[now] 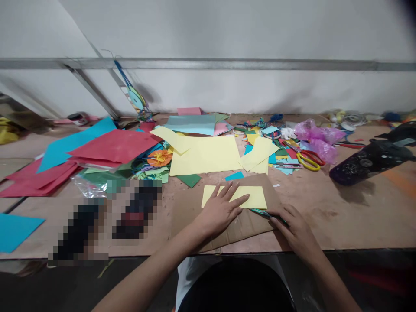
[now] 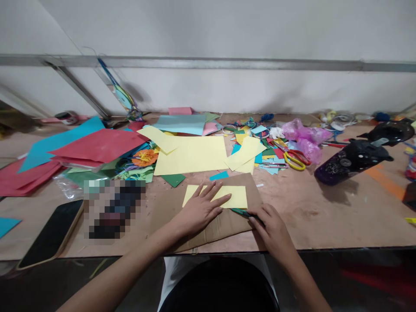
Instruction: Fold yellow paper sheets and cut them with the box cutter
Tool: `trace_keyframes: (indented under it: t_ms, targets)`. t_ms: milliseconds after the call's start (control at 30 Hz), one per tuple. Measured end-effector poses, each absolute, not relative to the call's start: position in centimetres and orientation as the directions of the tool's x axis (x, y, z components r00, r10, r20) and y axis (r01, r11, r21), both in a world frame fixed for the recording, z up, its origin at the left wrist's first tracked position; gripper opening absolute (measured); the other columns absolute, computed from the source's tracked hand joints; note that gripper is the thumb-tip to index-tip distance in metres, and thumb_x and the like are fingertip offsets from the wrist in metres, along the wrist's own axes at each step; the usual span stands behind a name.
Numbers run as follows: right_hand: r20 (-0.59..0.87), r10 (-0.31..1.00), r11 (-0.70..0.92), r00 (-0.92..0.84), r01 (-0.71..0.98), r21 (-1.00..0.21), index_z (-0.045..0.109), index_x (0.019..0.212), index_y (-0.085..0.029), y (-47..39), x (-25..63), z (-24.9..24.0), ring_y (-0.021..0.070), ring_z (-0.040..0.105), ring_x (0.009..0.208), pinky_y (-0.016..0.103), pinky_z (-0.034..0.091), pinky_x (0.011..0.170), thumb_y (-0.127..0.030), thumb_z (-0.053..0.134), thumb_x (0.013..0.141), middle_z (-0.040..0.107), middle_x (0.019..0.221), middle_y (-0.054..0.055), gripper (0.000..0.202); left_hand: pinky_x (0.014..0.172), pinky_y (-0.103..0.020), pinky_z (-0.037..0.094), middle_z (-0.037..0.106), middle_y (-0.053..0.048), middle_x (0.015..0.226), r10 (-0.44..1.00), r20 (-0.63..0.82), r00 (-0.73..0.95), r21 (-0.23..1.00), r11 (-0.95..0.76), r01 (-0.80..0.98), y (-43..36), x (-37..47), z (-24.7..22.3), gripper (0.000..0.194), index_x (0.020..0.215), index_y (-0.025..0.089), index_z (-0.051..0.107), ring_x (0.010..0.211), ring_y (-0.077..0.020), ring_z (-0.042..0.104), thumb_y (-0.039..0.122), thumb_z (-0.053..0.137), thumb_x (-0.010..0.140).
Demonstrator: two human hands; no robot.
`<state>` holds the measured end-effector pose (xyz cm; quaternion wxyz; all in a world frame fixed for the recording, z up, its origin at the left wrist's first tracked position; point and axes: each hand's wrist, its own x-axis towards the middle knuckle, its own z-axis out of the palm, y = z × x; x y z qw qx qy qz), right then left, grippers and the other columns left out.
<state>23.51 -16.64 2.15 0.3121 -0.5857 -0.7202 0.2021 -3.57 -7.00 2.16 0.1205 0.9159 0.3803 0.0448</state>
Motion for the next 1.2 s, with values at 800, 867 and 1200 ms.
trace_keyframes:
  t_ms: [800, 867, 1200]
  targets:
    - [0.181, 0.976, 0.213, -0.121, 0.708, -0.673, 0.074, 0.117, -0.031, -16.5, 23.4, 2.1, 0.0267, 0.064, 0.102, 0.04, 0.053, 0.088, -0.036, 0.054, 0.105, 0.069, 0.105, 0.007, 0.023, 0.123, -0.067, 0.027, 0.018, -0.004, 0.176, 0.735, -0.042, 0.677, 0.29, -0.639, 0.712, -6.3, -4.8, 2.1, 0.049, 0.159, 0.045, 0.042, 0.16, -0.0358, 0.023, 0.048, 0.041, 0.111]
    - [0.184, 0.975, 0.218, -0.126, 0.709, -0.671, 0.074, 0.117, -0.031, -16.4, 23.1, 2.2, 0.0266, 0.065, 0.101, 0.039, 0.053, 0.088, -0.035, 0.055, 0.105, 0.07, 0.104, 0.006, 0.023, 0.123, -0.066, 0.028, 0.02, -0.005, 0.176, 0.74, -0.031, 0.672, 0.293, -0.636, 0.714, -6.4, -4.7, 2.0, 0.049, 0.159, 0.046, 0.042, 0.16, -0.036, 0.024, 0.048, 0.04, 0.111]
    - [0.235, 0.956, 0.29, -0.175, 0.681, -0.672, 0.072, 0.122, -0.03, -15.9, 21.4, 2.5, 0.0251, 0.065, 0.109, 0.038, 0.053, 0.094, -0.032, 0.053, 0.106, 0.071, 0.115, 0.006, 0.025, 0.127, -0.064, 0.021, 0.019, -0.008, 0.175, 0.77, -0.057, 0.636, 0.282, -0.599, 0.75, -6.6, -2.7, 2.8, 0.05, 0.161, 0.041, 0.04, 0.162, -0.0339, 0.019, 0.046, 0.04, 0.111]
